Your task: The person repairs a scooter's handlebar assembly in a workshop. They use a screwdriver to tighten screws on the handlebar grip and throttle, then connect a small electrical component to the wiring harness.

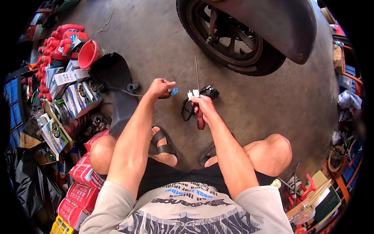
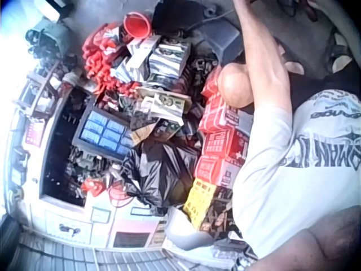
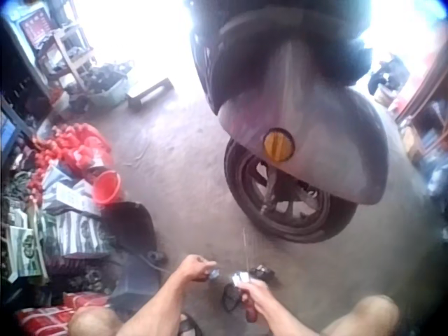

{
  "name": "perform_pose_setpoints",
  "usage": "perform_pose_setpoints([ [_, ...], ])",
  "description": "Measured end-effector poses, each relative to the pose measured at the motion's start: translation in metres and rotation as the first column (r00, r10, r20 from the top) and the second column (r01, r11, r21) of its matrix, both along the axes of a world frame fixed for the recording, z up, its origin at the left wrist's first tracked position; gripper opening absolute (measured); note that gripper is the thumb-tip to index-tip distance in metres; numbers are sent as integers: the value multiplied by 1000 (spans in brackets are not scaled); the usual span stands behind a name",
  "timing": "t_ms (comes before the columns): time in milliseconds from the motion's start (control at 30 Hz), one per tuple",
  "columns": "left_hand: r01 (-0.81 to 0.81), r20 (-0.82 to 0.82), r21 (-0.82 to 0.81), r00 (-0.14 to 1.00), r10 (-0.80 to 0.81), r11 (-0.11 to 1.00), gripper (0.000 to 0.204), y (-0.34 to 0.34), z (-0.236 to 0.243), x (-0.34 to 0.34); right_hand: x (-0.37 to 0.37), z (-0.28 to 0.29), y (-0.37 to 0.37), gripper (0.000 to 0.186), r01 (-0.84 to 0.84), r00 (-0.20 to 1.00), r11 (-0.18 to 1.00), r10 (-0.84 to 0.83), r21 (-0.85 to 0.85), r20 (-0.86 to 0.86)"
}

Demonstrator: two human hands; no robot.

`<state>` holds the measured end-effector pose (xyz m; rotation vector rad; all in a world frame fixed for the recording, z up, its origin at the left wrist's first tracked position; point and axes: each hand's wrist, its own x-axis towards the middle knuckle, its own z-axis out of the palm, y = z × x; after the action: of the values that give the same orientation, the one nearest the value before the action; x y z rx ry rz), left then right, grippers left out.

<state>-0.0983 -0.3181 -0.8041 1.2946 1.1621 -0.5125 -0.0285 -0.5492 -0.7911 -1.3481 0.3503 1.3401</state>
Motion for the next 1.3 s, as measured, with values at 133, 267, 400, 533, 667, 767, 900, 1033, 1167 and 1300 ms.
perform_pose_setpoints([
  [133,38,3,51,999,-39,998,34,0,-6,0,-1,1,4,14,39,997,999,-40,-13,-63],
  [267,33,-24,76,999,-31,997,34,-2,-13,-3,-1,-2,3,15,43,995,999,-45,-22,-86],
  [400,7,-27,61,1000,-5,998,34,-2,-14,-6,-1,-6,1,14,57,994,998,-59,-17,-92],
  [533,10,-30,53,1000,-8,999,34,0,-14,-8,-1,-4,3,12,49,994,998,-51,-27,-97],
  [667,33,-30,51,999,-31,998,33,0,-12,-6,0,-7,2,13,51,995,999,-51,-7,-83],
  [767,29,-37,50,999,-27,998,32,0,-13,-7,-1,-6,3,13,45,996,999,-45,-8,-75],
  [900,33,-44,43,999,-31,999,32,0,-15,-8,-2,-5,4,13,46,996,999,-47,-13,-73],
  [1033,44,-56,39,998,-42,998,33,0,-13,-6,-2,-5,5,13,43,997,999,-43,-6,-60],
  [1167,41,-58,37,998,-39,998,34,1,-14,-8,-3,-4,6,12,48,996,999,-48,-10,-75],
  [1300,77,-77,55,994,-73,996,35,-1,-17,-5,-2,-1,5,11,49,996,998,-51,-31,-76],
])
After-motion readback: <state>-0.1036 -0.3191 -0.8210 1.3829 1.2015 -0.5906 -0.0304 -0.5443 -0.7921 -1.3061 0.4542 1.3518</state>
